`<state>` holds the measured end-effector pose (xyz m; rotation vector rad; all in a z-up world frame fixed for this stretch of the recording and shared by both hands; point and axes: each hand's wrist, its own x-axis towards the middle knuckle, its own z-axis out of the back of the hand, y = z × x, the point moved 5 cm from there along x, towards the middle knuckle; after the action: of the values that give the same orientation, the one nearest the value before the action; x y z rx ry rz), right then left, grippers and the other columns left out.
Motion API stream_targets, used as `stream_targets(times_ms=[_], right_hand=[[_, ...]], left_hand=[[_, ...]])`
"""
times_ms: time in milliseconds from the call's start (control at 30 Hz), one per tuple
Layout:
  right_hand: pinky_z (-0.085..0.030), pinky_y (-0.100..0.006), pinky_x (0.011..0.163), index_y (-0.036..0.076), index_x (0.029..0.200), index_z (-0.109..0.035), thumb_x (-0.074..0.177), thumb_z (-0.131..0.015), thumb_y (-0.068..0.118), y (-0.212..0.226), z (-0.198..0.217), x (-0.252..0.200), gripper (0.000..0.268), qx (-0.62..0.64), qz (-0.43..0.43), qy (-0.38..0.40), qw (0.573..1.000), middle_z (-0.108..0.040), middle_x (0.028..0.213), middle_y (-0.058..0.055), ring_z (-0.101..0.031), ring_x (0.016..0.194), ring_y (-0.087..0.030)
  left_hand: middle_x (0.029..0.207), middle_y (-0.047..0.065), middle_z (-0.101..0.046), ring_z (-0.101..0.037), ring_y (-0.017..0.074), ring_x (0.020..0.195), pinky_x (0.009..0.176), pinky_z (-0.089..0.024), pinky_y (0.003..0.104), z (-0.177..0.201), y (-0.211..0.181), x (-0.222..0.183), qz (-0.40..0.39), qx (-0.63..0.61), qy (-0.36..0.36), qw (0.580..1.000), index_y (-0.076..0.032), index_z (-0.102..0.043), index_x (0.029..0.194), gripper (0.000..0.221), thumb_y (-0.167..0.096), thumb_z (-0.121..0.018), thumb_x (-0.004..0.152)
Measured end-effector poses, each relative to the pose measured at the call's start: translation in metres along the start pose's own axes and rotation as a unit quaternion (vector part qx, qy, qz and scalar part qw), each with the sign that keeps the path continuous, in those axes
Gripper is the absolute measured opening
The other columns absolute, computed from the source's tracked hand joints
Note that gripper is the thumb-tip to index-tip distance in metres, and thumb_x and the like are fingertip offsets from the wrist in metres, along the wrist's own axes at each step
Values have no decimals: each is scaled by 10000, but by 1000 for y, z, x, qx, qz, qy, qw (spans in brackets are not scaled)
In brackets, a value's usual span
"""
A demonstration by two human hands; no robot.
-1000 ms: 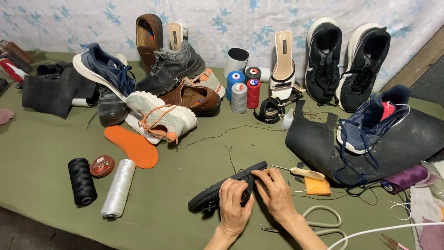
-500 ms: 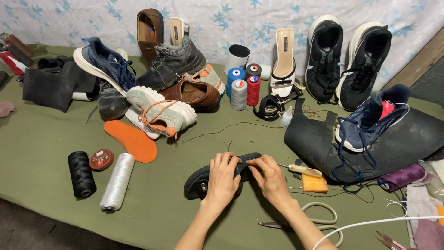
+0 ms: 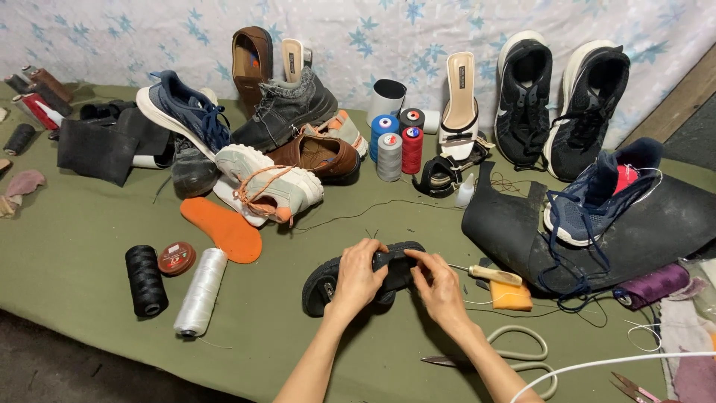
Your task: Hand-sewing the sole of a black sandal to repair it on a workbench.
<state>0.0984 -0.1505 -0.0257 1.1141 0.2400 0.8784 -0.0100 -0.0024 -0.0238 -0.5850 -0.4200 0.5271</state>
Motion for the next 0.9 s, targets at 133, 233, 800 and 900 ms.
stream_targets(times_ms=[133, 233, 800, 900], right_hand=[[-459, -310, 684, 160, 1250, -705, 972, -597, 130, -21, 18, -13, 300, -20, -28, 16, 999, -649, 920, -27, -586, 730, -146], [-445, -309, 728, 209, 1100, -765, 966, -575, 215, -47, 45, -25, 232, -95, -85, 29, 991, -708, 1005, -2, -576, 677, -177], [-529, -409, 798, 251, 1062, -723, 954, -649, 305, -103, 157, -55, 142, -326, -137, 36, 935, -660, 953, 13, -650, 986, -203], [-536, -407, 794, 248, 1067, -714, 964, -634, 317, -101, 146, -55, 147, -323, -154, 60, 932, -652, 987, 25, -628, 1054, -184]], left_hand=[[959, 61, -730, -660, 303, 733, 845, -490, 416, 2, 6, 7, -30, -19, -49, 998, -112, -703, 993, 228, -109, -773, 777], [904, 49, -703, -595, 285, 673, 750, -450, 400, 4, 4, 6, -7, -29, -39, 999, -120, -706, 991, 217, -239, -789, 830], [1016, 42, -692, -636, 314, 889, 903, -455, 429, -7, 3, 2, -11, 25, -66, 997, -128, -650, 1031, 222, -260, -763, 892], [1007, 34, -693, -635, 311, 875, 896, -456, 428, -6, 2, 1, -10, 24, -67, 997, -133, -648, 1023, 217, -249, -767, 884]])
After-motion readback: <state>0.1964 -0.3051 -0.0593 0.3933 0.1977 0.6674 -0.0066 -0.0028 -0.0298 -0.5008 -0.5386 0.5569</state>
